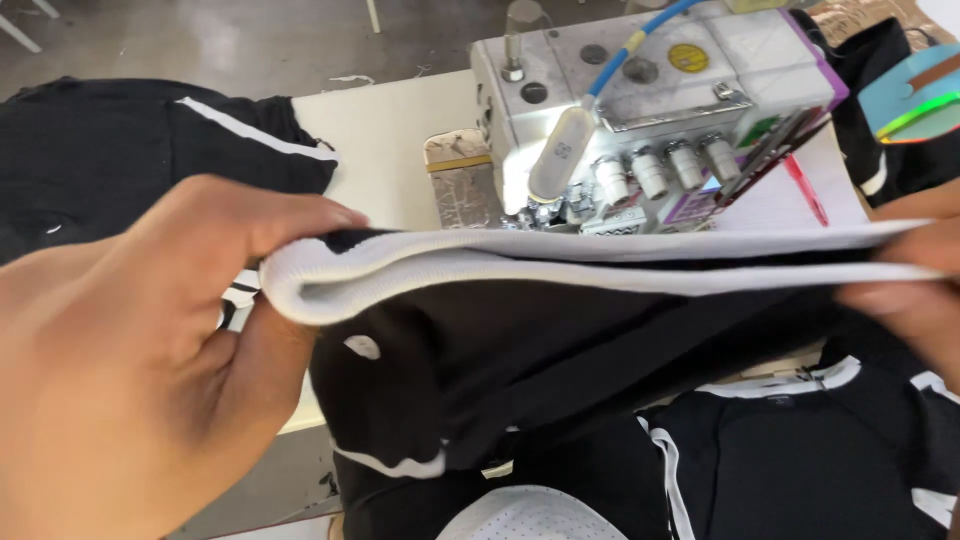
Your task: Inspecting the neckline and white trim of black shirts at a sewing workstation
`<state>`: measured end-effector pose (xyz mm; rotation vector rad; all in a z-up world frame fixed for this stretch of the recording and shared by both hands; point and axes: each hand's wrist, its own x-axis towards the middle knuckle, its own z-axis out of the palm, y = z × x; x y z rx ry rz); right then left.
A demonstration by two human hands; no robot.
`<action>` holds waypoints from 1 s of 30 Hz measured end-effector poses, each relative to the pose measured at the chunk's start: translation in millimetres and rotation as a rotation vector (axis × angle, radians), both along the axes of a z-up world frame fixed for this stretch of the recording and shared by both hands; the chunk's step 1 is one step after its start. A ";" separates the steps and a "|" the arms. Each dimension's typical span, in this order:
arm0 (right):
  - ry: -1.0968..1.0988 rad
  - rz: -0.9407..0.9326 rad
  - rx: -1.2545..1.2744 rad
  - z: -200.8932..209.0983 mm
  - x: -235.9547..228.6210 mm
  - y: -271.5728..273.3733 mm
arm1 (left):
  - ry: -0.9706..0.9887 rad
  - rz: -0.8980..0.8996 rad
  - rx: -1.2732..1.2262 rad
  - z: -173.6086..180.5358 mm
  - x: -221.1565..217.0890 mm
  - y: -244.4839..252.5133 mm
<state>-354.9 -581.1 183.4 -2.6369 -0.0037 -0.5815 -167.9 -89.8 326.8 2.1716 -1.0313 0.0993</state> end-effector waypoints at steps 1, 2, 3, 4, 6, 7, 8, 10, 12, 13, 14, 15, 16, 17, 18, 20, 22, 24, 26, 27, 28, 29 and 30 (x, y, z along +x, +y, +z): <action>0.002 0.010 -0.002 -25.2 1.8 -33.4 | -0.003 0.000 0.005 -13.4 -0.3 -11.8; 0.001 -0.015 0.060 -50.6 4.2 -67.0 | -0.006 -0.001 0.010 -26.8 -2.0 -22.3; 0.003 -0.042 0.123 -76.7 5.7 -100.4 | -0.006 -0.002 0.016 -39.5 -5.9 -32.7; 0.008 -0.034 0.122 -47.9 12.2 -60.9 | -0.002 0.006 0.015 -54.0 -1.5 -34.8; 0.084 -0.112 0.163 9.5 24.3 18.4 | 0.374 -0.052 -0.290 -80.8 8.7 -39.7; 0.086 -0.107 0.162 12.9 35.8 16.9 | 0.375 -0.047 -0.292 -88.7 9.1 -40.0; 0.065 -0.016 0.103 16.3 47.6 15.2 | 0.430 -0.032 -0.326 -96.7 9.6 -40.5; 0.044 0.074 0.044 12.9 55.9 -2.6 | 0.487 -0.018 -0.360 -109.0 10.8 -43.0; 0.344 -0.188 0.378 -0.5 50.5 -34.7 | 0.332 -0.076 -0.514 -118.5 10.0 -45.2; 0.345 -0.187 0.374 -0.1 50.5 -27.6 | 0.333 -0.075 -0.518 -121.7 11.5 -44.6; 0.231 -0.085 0.248 0.4 50.3 -20.5 | 0.214 -0.022 -0.443 -124.7 12.8 -44.1; 0.115 0.015 0.123 0.8 50.3 -13.3 | 0.095 0.030 -0.366 -127.4 14.2 -43.4; 0.115 0.017 0.120 -2.6 48.3 -16.5 | 0.095 0.031 -0.369 -124.1 15.0 -44.2; 0.113 -0.037 0.157 -7.2 45.4 -19.4 | 0.001 -0.022 -0.357 -121.1 15.4 -44.9; 0.110 -0.091 0.194 -11.8 42.5 -22.5 | -0.091 -0.077 -0.343 -118.2 15.7 -45.7; 0.112 -0.060 0.131 -13.0 45.7 -28.7 | -0.114 -0.057 -0.327 -120.2 16.4 -45.5; 0.111 -0.026 0.066 -6.3 49.7 -16.0 | -0.140 -0.035 -0.310 -123.1 17.3 -45.6; 0.093 -0.014 0.138 8.8 55.2 15.8 | -0.186 -0.043 -0.295 -126.1 19.0 -45.7; 0.095 0.018 0.106 2.3 52.2 1.0 | -0.222 -0.061 -0.271 -120.0 21.1 -40.5; 0.100 0.047 0.074 -1.2 49.4 -6.8 | -0.254 -0.082 -0.248 -117.7 22.0 -38.7; 0.101 0.045 0.074 3.7 41.1 4.9 | -0.252 -0.084 -0.249 -111.8 20.8 -32.6; 0.109 -0.011 0.023 8.4 32.5 16.7 | -0.257 -0.021 -0.296 -105.4 19.8 -26.5; 0.116 -0.066 -0.026 13.2 23.9 28.4 | -0.260 0.043 -0.344 -99.0 18.9 -20.7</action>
